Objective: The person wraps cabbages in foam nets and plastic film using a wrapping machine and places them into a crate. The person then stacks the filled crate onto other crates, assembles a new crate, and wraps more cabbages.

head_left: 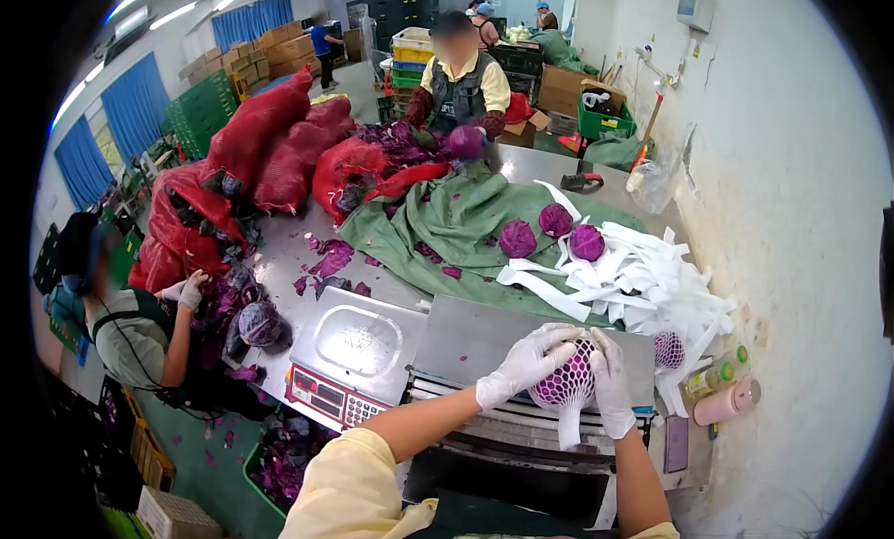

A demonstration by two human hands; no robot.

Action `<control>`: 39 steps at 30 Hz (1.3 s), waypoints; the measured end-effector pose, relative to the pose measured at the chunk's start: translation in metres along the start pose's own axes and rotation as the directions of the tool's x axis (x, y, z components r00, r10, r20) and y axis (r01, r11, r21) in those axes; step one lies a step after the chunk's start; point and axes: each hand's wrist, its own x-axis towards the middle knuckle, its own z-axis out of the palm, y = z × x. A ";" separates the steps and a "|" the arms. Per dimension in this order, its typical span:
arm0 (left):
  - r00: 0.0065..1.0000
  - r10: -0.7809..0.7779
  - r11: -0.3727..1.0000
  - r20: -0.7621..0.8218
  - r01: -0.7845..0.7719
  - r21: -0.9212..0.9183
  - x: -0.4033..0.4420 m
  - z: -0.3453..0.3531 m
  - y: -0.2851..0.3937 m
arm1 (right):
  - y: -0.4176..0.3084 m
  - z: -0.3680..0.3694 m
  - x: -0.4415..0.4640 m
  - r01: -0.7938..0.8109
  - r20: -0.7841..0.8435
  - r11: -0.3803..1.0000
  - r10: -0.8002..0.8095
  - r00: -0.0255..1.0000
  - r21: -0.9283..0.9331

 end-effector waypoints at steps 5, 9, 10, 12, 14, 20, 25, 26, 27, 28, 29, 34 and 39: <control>0.822 -0.470 0.436 0.321 0.533 -0.726 0.016 0.005 -0.058 | -0.012 0.015 -0.005 -0.299 0.127 0.548 0.330 0.935 0.781; 0.700 -0.671 0.387 0.245 0.612 -0.690 0.003 0.008 -0.056 | -0.001 0.031 -0.016 -0.346 0.140 0.405 0.457 0.878 0.846; 0.700 -0.669 0.389 0.251 0.617 -0.684 0.002 0.007 -0.060 | -0.002 0.031 -0.020 -0.367 0.167 0.366 0.477 0.863 0.855; 0.750 -0.638 0.527 0.175 0.591 -0.611 0.001 0.008 -0.068 | 0.014 0.032 -0.016 -0.362 0.204 0.359 0.409 0.890 0.860; 0.796 -0.592 0.798 -0.127 0.556 -0.233 0.013 0.002 -0.059 | 0.033 0.027 -0.002 -0.250 0.166 0.590 0.194 0.967 0.768; 0.975 0.135 0.827 -0.178 -0.011 0.562 -0.022 -0.059 0.021 | 0.037 -0.052 -0.013 -0.175 -0.033 0.981 0.178 0.983 0.089; 0.896 -0.073 0.318 0.438 -0.395 0.862 -0.095 -0.140 0.018 | 0.016 -0.140 -0.052 0.398 0.275 0.720 -0.291 0.917 -0.569; 0.870 -0.128 0.272 0.476 -0.431 0.860 -0.105 -0.145 0.016 | 0.018 -0.149 -0.060 0.531 0.479 0.562 -0.254 0.841 -0.634; 0.872 -0.126 0.266 0.473 -0.430 0.863 -0.108 -0.141 0.020 | 0.024 -0.152 -0.063 0.603 0.572 0.458 -0.224 0.789 -0.653; 0.850 -0.226 0.245 0.476 -0.423 0.872 -0.110 -0.136 0.028 | 0.025 -0.153 -0.070 0.605 0.571 0.455 -0.230 0.788 -0.653; 0.841 -0.310 0.203 0.444 -0.398 0.895 -0.108 -0.133 0.037 | 0.024 -0.153 -0.069 0.671 0.656 0.405 -0.199 0.728 -0.621; 0.729 0.103 0.355 0.677 -0.663 0.659 -0.103 -0.091 0.037 | 0.017 -0.120 -0.078 0.830 0.865 0.367 -0.117 0.488 -0.419; 0.899 0.138 0.580 0.416 -0.414 0.702 -0.142 -0.064 0.005 | 0.011 -0.096 -0.110 0.337 0.577 0.897 -0.121 0.808 -0.284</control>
